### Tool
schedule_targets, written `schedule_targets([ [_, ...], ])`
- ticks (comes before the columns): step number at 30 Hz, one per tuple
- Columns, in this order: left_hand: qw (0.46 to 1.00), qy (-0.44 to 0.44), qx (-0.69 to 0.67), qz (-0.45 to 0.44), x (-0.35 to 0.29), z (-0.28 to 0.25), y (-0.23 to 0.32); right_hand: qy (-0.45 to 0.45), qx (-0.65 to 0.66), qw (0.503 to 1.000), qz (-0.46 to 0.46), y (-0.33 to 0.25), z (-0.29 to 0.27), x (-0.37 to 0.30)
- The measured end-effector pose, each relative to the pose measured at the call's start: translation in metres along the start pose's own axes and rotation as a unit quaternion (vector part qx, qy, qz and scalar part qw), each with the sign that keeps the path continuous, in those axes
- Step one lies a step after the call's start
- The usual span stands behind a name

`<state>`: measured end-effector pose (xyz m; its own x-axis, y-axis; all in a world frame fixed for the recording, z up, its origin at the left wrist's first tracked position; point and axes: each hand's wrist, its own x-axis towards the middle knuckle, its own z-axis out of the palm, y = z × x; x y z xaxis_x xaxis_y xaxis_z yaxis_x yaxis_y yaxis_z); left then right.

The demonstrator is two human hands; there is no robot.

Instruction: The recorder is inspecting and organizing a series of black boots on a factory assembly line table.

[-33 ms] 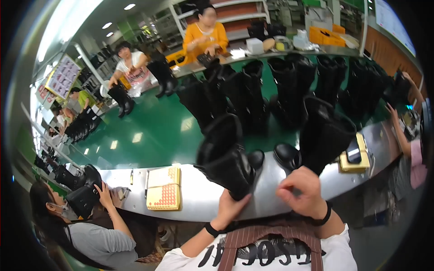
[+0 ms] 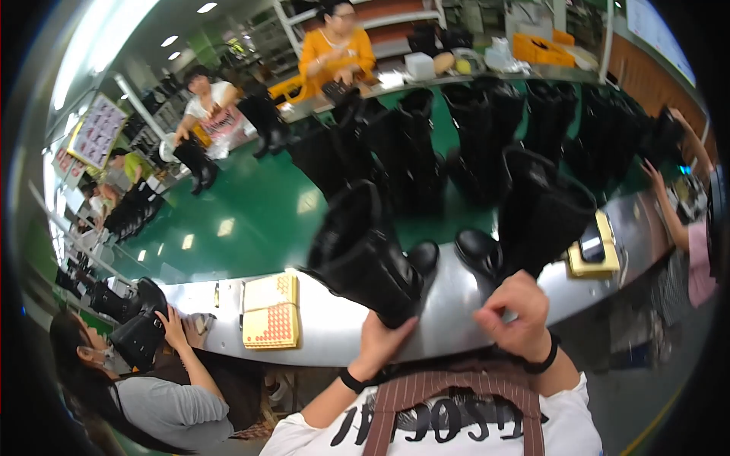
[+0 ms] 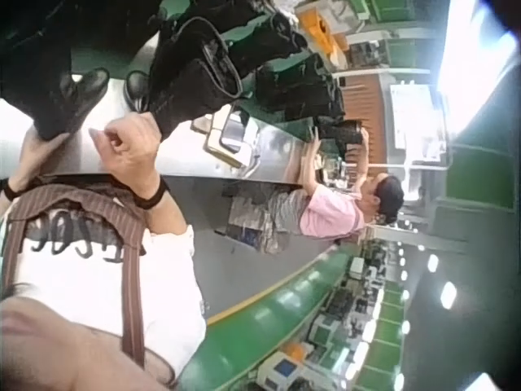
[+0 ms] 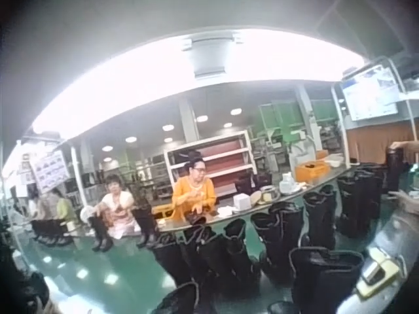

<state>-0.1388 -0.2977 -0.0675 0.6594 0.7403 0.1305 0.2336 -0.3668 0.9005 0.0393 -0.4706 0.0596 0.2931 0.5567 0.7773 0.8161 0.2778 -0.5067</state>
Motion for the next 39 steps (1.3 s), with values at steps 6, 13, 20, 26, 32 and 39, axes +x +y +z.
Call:
schedule_targets([
  [6, 0.933, -0.156, 0.314, -0.086, -0.007, -0.05, 0.062, 0.154, -0.141, 0.948, 0.241, 0.05, -0.037, -0.091],
  [13, 0.925, -0.368, -0.086, -0.036, 0.033, 0.035, 0.079, 0.083, -0.005, 0.932, 0.352, 0.112, -0.015, -0.102],
  [20, 0.895, -0.32, -0.237, -0.203, 0.067, 0.136, 0.048, 0.024, 0.059, 0.903, 0.424, 0.122, -0.021, -0.113],
  [26, 0.846, -0.431, -0.212, -0.231, 0.074, 0.141, 0.042, 0.004, 0.082, 0.896, 0.437, 0.124, -0.025, -0.125],
  [32, 0.797, -0.513, -0.243, -0.208, 0.082, 0.141, 0.034, -0.013, 0.145, 0.882, 0.448, 0.119, -0.025, -0.119],
  [39, 0.809, -0.457, -0.269, -0.253, 0.078, 0.111, 0.089, -0.027, 0.046, 0.916, 0.397, 0.104, -0.023, -0.112],
])
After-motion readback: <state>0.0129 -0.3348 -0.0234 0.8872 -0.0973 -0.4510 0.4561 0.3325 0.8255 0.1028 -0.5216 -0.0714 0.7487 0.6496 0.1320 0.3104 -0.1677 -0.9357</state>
